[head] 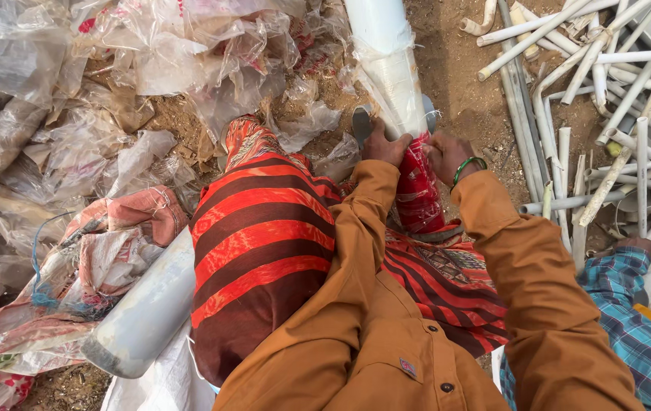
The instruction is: The person wraps a white pipe with clear plastic film and red tape by hand while sitting on the ground.
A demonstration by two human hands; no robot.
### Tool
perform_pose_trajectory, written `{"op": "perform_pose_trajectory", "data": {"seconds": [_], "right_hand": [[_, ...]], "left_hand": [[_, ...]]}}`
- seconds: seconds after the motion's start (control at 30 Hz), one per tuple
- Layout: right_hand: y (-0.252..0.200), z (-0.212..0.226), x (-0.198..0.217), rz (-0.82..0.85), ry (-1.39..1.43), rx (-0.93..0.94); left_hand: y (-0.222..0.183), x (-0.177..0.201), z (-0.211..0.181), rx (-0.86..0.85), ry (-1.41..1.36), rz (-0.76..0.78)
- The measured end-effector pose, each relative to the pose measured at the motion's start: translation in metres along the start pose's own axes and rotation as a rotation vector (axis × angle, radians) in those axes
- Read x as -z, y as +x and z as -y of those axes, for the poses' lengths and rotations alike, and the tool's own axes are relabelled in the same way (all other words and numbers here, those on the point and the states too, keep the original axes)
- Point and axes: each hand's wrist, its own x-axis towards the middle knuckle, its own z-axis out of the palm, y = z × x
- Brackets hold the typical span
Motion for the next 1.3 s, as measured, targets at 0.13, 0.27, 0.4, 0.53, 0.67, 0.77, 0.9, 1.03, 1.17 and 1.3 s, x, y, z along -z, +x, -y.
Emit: {"op": "perform_pose_trajectory", "data": {"seconds": [0.13, 0.27, 0.4, 0.53, 0.67, 0.77, 0.9, 1.03, 1.17, 1.3], "right_hand": [[0.035, 0.008, 0.019, 0.000, 0.338, -0.251], [0.028, -0.013, -0.018, -0.093, 0.763, -0.210], [0.014, -0.045, -0.059, -0.245, 0.923, 0.099], [-0.003, -0.050, -0.081, -0.520, 0.537, 0.170], [-0.011, -0.032, -0.068, -0.434, 0.502, -0.151], [-0.004, -0.017, -0.036, -0.366, 0.436, -0.237], [0.038, 0.014, 0.022, -0.212, 0.337, -0.253], [0.095, 0.062, 0.072, -0.040, -0.151, -0.256], [0.133, 0.095, 0.096, 0.100, -0.316, -0.276], [0.143, 0.103, 0.099, 0.110, -0.346, -0.256]], "left_hand": [[0.010, 0.003, -0.003, -0.016, 0.027, 0.027], [0.009, -0.002, 0.005, 0.020, 0.055, 0.046], [0.007, -0.003, 0.003, 0.013, -0.017, 0.027], [0.005, 0.001, -0.003, 0.037, 0.037, 0.028], [0.008, 0.005, -0.028, 0.100, 0.011, 0.018], [0.014, 0.014, -0.052, 0.012, 0.021, -0.157], [0.017, 0.037, -0.072, -0.288, 0.122, -0.558], [0.041, 0.052, -0.101, -0.316, 0.318, -0.432], [0.057, 0.054, -0.114, -0.285, 0.491, -0.240], [0.064, 0.043, -0.107, -0.426, 0.518, -0.365]]}}
